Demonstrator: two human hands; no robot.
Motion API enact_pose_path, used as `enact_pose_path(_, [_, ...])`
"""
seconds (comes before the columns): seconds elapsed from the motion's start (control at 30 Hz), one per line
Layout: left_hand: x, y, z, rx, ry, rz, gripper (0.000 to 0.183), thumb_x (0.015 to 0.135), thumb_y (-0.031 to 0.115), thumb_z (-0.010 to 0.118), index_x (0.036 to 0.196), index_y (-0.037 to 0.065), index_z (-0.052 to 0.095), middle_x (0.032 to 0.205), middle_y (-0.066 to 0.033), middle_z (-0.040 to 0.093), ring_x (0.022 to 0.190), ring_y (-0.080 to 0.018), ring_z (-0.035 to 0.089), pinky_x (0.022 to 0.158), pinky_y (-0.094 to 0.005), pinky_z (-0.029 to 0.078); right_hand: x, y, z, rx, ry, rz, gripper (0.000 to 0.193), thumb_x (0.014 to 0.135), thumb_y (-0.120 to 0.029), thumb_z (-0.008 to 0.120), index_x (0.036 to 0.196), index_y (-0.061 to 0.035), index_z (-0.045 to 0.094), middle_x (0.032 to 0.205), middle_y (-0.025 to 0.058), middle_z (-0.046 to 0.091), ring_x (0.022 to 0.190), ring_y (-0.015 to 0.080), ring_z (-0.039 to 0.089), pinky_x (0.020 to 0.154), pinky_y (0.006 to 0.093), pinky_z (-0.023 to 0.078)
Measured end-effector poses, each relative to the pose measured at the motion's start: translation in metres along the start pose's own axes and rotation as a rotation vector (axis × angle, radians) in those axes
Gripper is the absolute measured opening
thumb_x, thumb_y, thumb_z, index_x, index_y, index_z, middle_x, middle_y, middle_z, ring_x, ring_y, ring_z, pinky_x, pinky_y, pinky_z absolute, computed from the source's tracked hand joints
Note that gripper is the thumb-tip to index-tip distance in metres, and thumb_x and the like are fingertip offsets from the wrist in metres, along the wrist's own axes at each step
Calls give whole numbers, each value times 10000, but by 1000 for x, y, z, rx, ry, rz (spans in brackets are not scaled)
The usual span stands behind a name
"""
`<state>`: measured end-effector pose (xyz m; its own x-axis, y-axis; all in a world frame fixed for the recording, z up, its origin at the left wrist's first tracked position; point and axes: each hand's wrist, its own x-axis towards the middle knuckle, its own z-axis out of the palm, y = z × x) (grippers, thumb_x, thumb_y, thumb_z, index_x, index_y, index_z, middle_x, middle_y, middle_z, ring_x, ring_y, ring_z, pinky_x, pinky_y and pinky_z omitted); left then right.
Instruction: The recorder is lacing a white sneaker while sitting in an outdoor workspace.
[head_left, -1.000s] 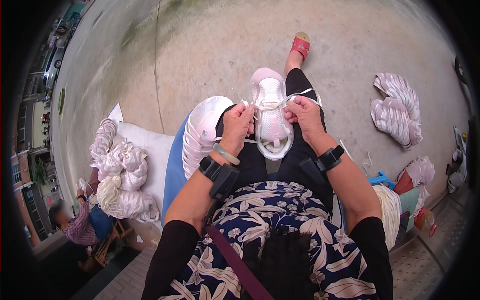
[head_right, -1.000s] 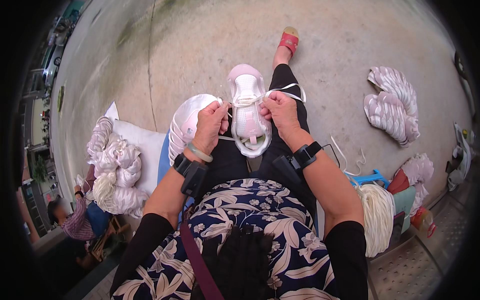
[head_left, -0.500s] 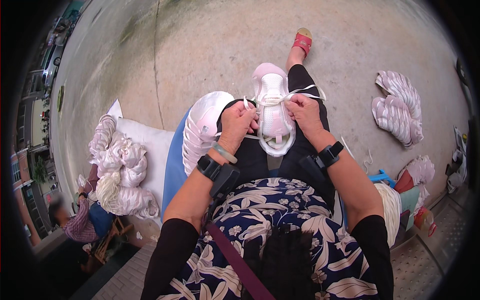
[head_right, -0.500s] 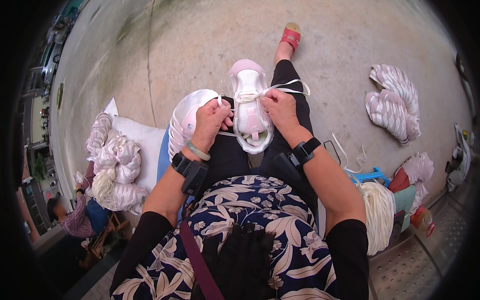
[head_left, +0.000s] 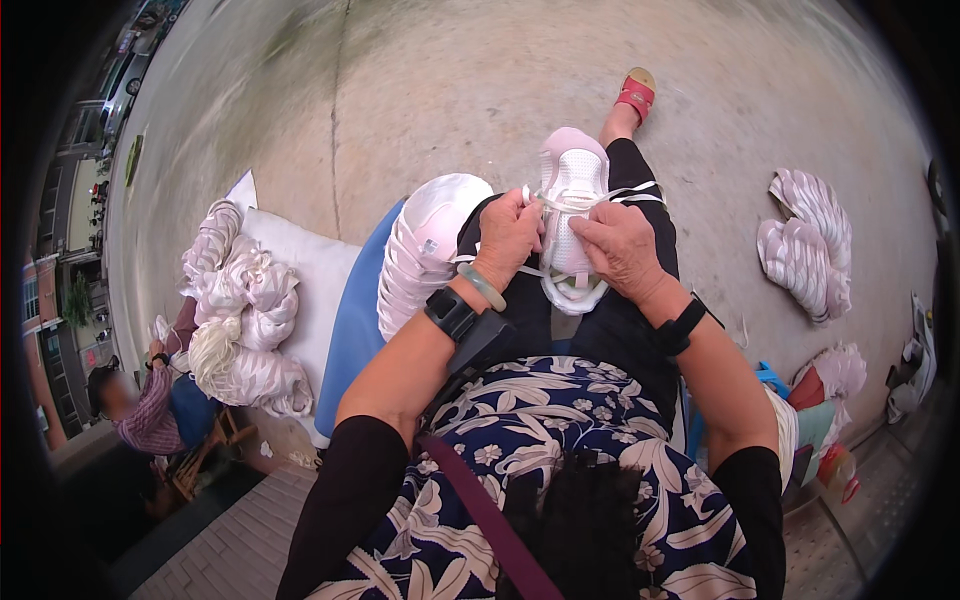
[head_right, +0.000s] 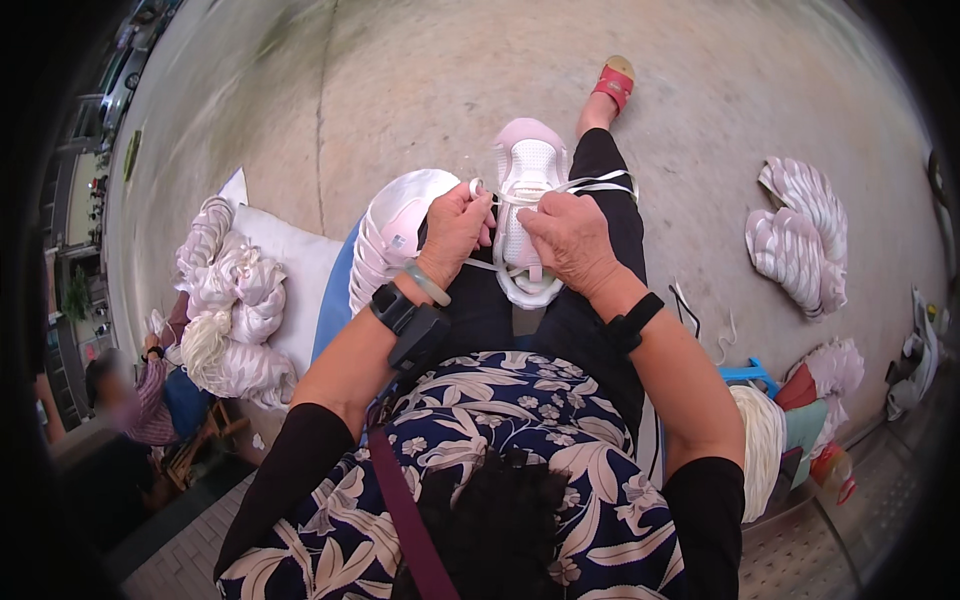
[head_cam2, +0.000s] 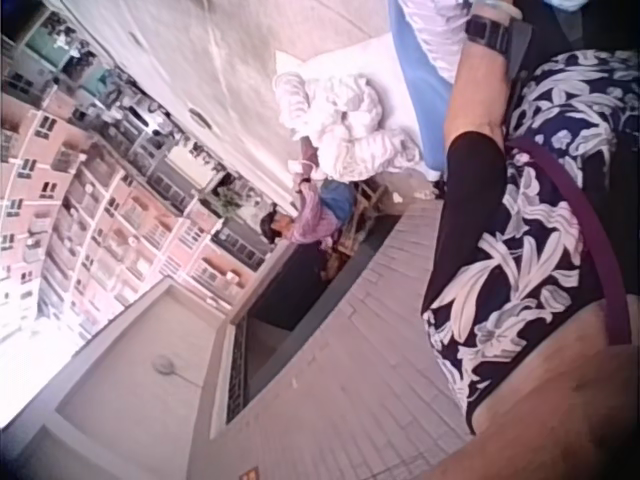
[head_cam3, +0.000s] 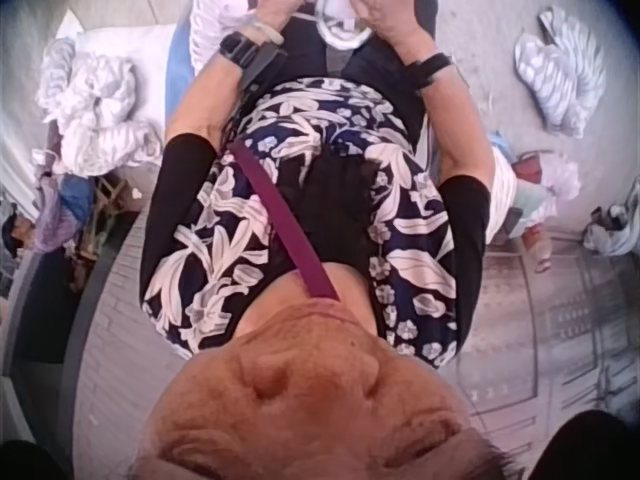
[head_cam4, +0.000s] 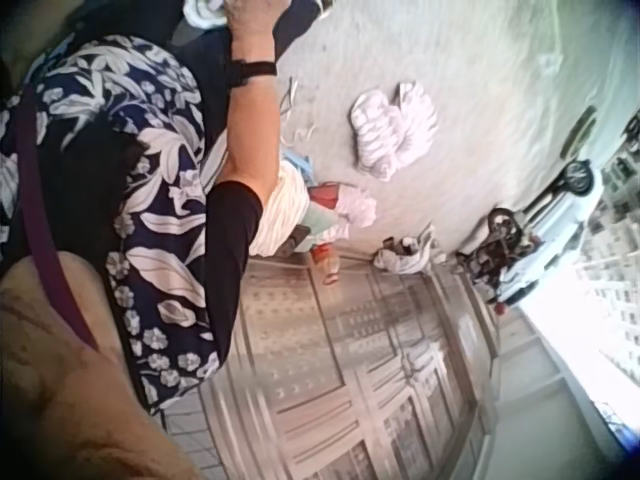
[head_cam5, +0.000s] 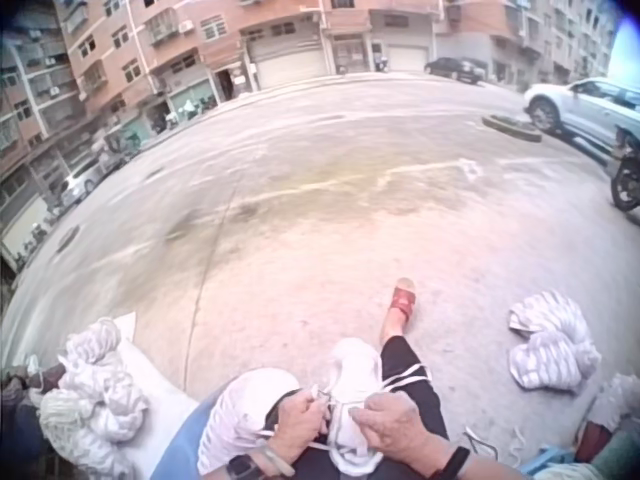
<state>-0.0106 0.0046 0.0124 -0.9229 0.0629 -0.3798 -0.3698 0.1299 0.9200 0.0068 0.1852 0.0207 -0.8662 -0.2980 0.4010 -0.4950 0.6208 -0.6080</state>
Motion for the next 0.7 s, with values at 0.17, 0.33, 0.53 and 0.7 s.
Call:
enact_pose_path(0.17, [4,-3,4,-4,12,38,122,861,150,520,820,37,539,600,-2,545,424,-50,467,366,-184,343,2,-1,7,-289,-141,-158,309,695,-142,572,1004,-130,575,688,28,483,659,180,530,618,338,347])
enact_pose_path(0.33, [8,-6,5,37,27,87,129,856,141,524,803,25,537,578,-8,539,421,-53,467,375,-194,364,3,-2,7,-244,-131,-79,301,711,-142,582,1011,-125,575,694,31,491,663,189,536,604,337,355])
enact_pose_path(0.53, [11,-3,9,83,41,91,135,846,125,524,780,9,542,571,-14,540,420,-58,469,378,-202,377,0,1,10,-193,-114,-28,305,722,-141,604,1024,-117,570,713,39,507,686,207,546,605,345,372])
enact_pose_path(0.7, [19,-7,8,360,72,290,128,810,116,545,761,-3,547,559,-68,549,454,-108,514,422,-278,415,-2,5,15,-126,-97,27,317,722,-146,618,1032,-111,563,737,46,522,715,223,553,613,352,379])
